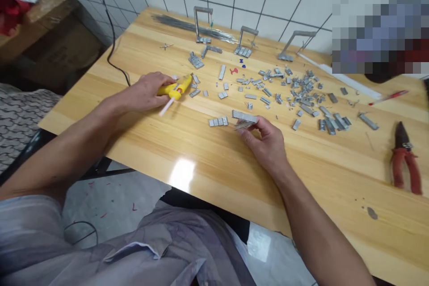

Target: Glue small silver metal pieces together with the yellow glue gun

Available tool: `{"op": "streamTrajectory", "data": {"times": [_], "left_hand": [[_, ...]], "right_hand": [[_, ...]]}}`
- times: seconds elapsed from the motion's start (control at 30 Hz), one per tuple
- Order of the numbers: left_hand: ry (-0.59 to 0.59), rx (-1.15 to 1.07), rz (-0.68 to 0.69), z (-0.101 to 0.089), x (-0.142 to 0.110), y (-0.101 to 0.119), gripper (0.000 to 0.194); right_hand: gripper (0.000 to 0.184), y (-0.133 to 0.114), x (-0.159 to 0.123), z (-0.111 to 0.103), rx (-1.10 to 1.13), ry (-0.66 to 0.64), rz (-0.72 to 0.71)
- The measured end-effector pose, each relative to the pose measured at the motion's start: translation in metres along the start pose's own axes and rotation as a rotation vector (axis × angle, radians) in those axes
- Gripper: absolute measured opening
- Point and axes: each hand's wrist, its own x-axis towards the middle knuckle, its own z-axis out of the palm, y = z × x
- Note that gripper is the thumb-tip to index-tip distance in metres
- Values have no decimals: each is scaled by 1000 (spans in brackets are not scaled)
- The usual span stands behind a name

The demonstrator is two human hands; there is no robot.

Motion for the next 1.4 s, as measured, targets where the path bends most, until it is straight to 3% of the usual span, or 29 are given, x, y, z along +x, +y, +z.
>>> {"op": "streamTrajectory", "data": {"times": [0.07, 0.1, 0.17, 0.2, 0.3, 0.37, 0.5, 0.6, 0.73, 0.87, 1.0, 1.17, 1.4], "left_hand": [[18, 51, 28, -8, -10, 9, 54], [81, 49, 18, -9, -15, 18, 53], [224, -40, -7, -7, -25, 45, 42], [240, -103, 15, -3, -28, 62, 37], [184, -174, 167, 21, -28, 113, 35], [159, -151, 176, 40, -20, 137, 38], [122, -156, 173, 63, -4, 153, 23], [76, -160, 239, 63, -7, 151, 18], [89, -98, 254, 37, -20, 130, 30], [193, 31, 24, 4, -26, 82, 39], [70, 35, -116, -1, -25, 47, 33], [44, 62, -95, 5, -27, 40, 33], [-67, 218, -180, -13, -34, 30, 36]], "right_hand": [[18, -4, 1, -1, -40, 13, -1], [19, -7, 2, -2, -48, 24, 2], [18, -14, 6, -4, -46, 44, 11], [17, -17, 8, -4, -40, 53, 14], [18, -27, 13, -4, -14, 69, 27], [20, -32, 14, -2, -6, 68, 29], [22, -38, 14, 2, -33, 54, 21], [18, -40, 12, 5, -35, 64, 25], [17, -35, 11, 7, 22, 125, 42], [16, -25, 9, 8, 81, 170, 83], [14, -21, 6, 6, 104, 184, 99], [15, -19, 3, 6, 78, 178, 93], [16, -9, -1, 9, 81, 145, 113]]}}
